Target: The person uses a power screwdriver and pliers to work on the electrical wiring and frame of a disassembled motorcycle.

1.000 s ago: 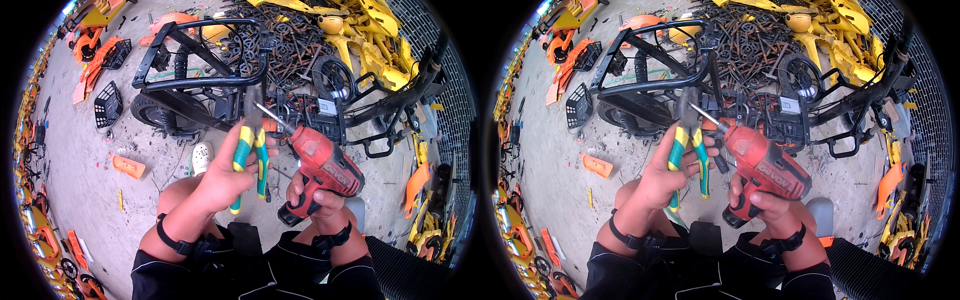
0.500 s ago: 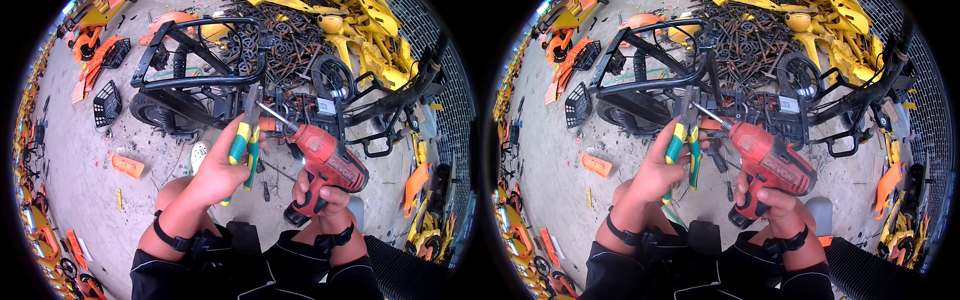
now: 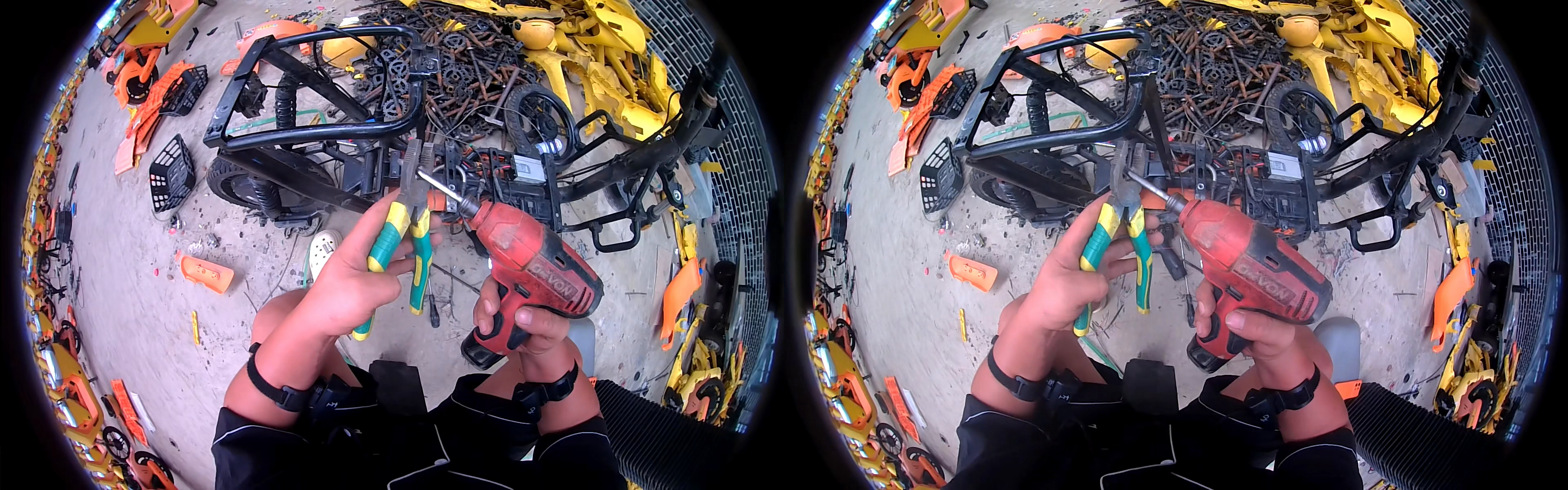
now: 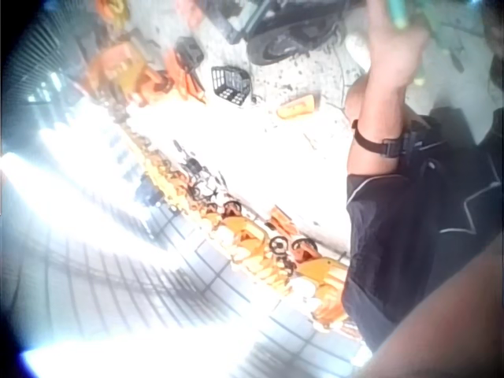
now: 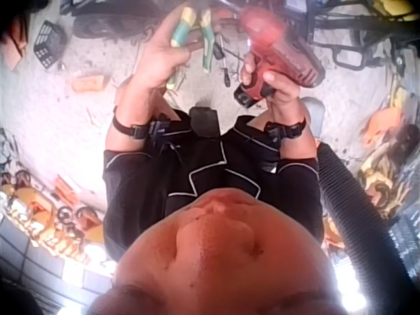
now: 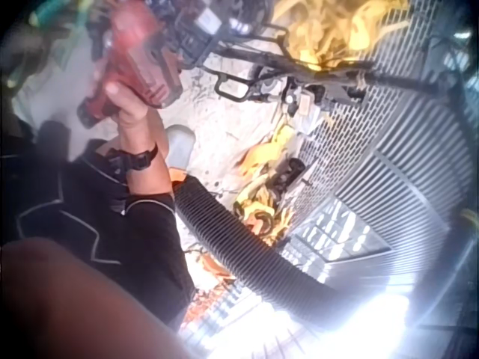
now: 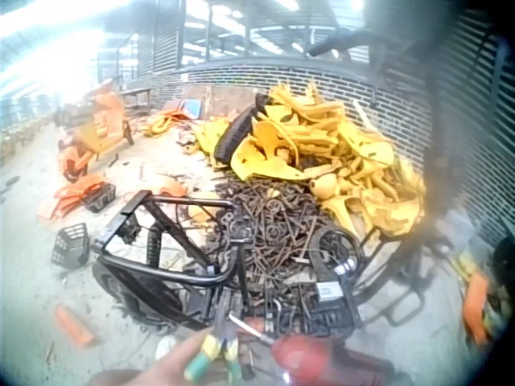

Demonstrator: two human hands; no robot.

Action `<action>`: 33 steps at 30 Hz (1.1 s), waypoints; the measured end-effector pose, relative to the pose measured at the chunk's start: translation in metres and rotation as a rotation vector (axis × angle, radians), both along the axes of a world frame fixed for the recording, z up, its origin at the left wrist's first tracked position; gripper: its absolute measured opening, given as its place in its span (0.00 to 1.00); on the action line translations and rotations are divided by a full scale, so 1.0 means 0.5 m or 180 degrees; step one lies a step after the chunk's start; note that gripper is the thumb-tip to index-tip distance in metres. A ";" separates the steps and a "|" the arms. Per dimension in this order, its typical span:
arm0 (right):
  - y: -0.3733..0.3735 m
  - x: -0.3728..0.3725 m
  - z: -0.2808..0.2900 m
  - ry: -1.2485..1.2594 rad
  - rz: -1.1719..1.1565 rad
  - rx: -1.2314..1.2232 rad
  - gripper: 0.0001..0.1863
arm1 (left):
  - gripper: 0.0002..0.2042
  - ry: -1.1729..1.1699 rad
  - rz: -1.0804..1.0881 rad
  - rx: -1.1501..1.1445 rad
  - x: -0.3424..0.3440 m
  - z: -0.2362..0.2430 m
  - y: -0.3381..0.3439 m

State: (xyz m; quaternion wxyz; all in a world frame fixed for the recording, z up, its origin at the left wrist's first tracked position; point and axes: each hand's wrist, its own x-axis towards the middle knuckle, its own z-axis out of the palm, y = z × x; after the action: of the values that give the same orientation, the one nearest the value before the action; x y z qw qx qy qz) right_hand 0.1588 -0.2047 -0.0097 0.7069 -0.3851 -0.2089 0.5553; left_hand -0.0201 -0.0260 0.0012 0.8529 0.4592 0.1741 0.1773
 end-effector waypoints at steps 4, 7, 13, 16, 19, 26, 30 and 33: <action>-0.002 0.000 0.008 -0.0072 -0.0035 -0.0037 0.44 | 0.49 -0.0049 -0.0010 -0.0022 0.000 -0.006 0.000; -0.002 -0.003 0.021 -0.0124 -0.0064 -0.0134 0.44 | 0.53 0.0041 -0.0025 0.0012 0.000 -0.003 0.001; -0.010 -0.005 0.041 -0.0178 -0.0129 -0.0340 0.44 | 0.54 0.0075 0.0053 0.0329 0.002 -0.031 -0.001; -0.018 -0.007 0.054 -0.0365 -0.0202 -0.0550 0.42 | 0.53 0.0303 0.0073 0.0628 -0.001 -0.027 0.000; -0.026 -0.002 0.055 -0.0269 -0.0073 -0.0548 0.41 | 0.52 0.0310 0.0158 0.0971 -0.001 -0.025 -0.004; -0.034 -0.007 0.076 -0.0411 -0.0116 -0.0773 0.39 | 0.49 0.0457 0.0168 0.1052 0.002 -0.020 -0.009; -0.037 -0.006 0.068 -0.0425 -0.0173 -0.0744 0.39 | 0.49 0.0547 0.0075 0.1283 0.005 -0.021 -0.005; -0.036 -0.001 0.072 -0.0351 -0.0154 -0.0668 0.39 | 0.49 0.0599 0.0105 0.1254 0.003 -0.013 -0.006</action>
State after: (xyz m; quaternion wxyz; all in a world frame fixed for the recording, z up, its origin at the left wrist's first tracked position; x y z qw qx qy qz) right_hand 0.1581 -0.2228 0.0263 0.6632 -0.4919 -0.1789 0.5349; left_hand -0.0184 -0.0293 -0.0054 0.7237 0.6286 0.2224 0.1782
